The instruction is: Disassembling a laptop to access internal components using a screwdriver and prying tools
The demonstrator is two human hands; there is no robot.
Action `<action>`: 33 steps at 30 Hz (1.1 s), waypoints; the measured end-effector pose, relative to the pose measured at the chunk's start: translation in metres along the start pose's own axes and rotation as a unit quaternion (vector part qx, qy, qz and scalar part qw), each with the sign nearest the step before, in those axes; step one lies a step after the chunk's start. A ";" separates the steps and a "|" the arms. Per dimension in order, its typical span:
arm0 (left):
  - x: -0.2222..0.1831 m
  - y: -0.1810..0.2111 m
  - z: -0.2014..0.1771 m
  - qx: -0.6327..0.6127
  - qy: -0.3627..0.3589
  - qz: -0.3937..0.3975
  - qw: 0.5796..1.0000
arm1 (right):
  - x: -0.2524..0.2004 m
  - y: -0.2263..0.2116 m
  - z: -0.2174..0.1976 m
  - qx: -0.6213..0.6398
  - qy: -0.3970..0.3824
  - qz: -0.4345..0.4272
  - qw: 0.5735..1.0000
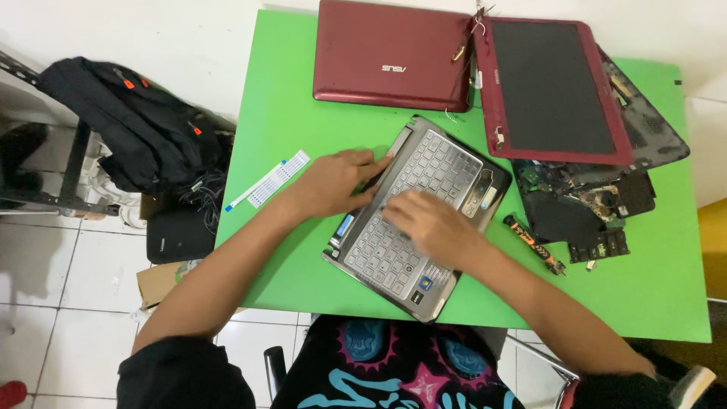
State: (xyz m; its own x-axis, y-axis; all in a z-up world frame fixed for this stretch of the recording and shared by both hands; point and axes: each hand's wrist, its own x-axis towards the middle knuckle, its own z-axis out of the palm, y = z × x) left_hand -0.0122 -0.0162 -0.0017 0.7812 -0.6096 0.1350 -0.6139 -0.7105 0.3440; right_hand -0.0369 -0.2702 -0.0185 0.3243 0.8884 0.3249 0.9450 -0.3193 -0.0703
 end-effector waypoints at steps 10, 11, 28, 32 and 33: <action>-0.001 0.002 0.002 -0.001 0.012 -0.010 1.000 | -0.002 0.016 0.001 -0.036 0.036 0.128 0.991; 0.000 0.001 0.002 0.001 0.010 -0.012 1.000 | 0.000 0.002 0.001 -0.003 0.024 0.085 0.996; -0.002 0.010 -0.009 -0.015 -0.014 -0.026 0.999 | -0.006 0.026 -0.032 -0.019 0.135 0.114 0.984; -0.001 0.007 0.004 0.023 -0.021 -0.029 0.999 | -0.003 0.026 -0.024 0.019 0.148 0.139 0.979; -0.002 0.007 0.007 0.031 -0.020 -0.031 0.999 | -0.002 0.024 -0.024 0.024 0.151 0.142 0.978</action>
State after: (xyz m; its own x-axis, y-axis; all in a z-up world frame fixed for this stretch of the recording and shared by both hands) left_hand -0.0187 -0.0223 -0.0064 0.8136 -0.5762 0.0781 -0.5712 -0.7668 0.2929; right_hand -0.0156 -0.2878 0.0022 0.5540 0.6257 0.5491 0.8217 -0.5167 -0.2402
